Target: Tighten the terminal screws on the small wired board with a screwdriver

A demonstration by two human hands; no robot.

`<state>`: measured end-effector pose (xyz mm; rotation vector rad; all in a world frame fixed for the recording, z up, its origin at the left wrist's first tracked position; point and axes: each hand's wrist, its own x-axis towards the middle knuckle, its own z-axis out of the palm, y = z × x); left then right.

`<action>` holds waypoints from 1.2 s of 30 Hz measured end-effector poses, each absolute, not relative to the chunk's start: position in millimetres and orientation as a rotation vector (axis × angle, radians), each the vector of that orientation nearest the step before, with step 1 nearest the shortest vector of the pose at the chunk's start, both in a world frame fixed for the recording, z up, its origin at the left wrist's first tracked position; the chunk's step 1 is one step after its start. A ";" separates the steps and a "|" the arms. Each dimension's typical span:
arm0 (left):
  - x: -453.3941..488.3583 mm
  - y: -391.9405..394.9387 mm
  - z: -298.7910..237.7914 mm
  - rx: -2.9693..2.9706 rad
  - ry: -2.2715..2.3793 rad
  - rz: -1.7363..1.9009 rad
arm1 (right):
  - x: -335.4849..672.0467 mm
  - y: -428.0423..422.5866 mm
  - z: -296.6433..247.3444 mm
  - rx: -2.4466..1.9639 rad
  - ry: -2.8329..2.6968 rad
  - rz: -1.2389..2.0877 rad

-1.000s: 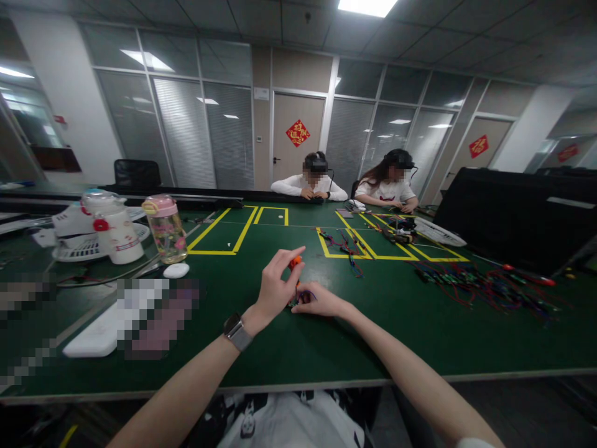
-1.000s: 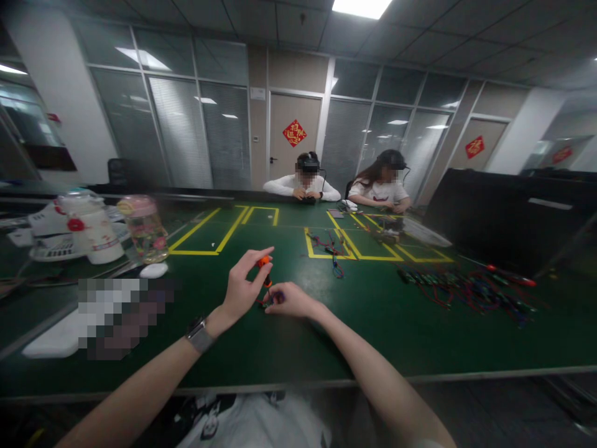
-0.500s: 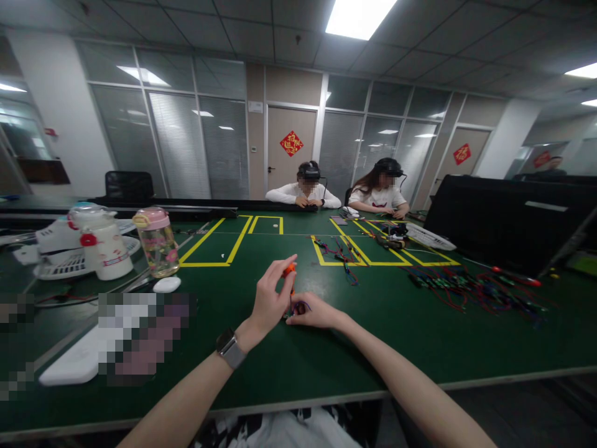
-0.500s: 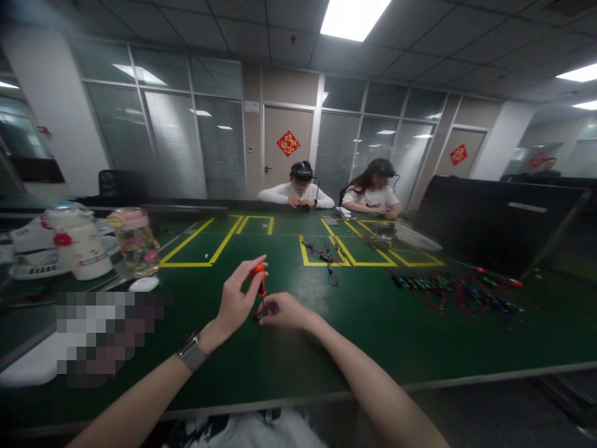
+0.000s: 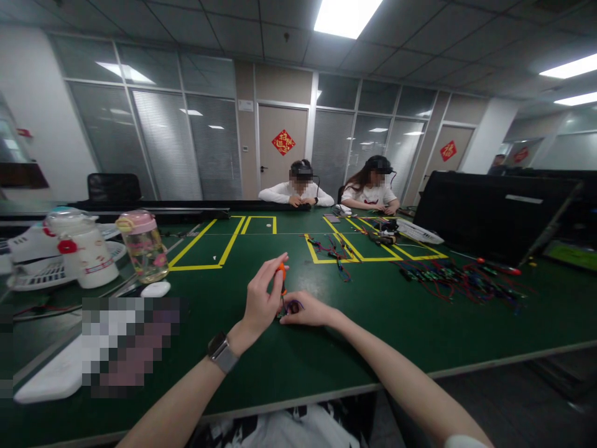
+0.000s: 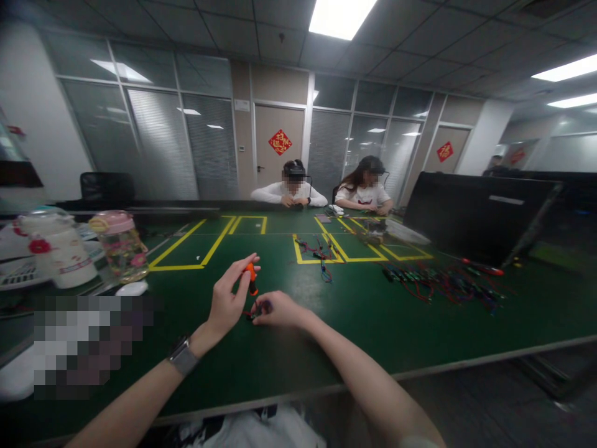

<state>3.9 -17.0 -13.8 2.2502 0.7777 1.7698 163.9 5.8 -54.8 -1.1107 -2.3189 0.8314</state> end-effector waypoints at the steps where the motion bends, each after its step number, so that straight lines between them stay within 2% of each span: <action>1: 4.0 -16.8 -13.5 2.266 0.798 1.796 | 164.3 6.0 -55.0 -1.109 -2.323 0.830; 6: 4.2 -17.3 -12.4 2.343 0.848 1.935 | 165.1 7.4 -56.9 -1.111 -2.326 0.819; 15: 3.7 -15.8 -17.0 2.242 0.728 1.685 | 164.6 6.2 -55.5 -1.113 -2.327 0.821; 25: 4.4 -18.5 -11.4 2.372 0.834 1.885 | 166.2 7.9 -58.5 -1.089 -2.345 0.780; 31: 3.1 -17.5 -15.5 2.333 0.798 1.765 | 164.3 5.8 -54.6 -1.114 -2.354 0.784; 36: 3.2 -16.9 -13.3 2.348 0.813 1.829 | 165.2 6.1 -54.1 -1.108 -2.368 0.787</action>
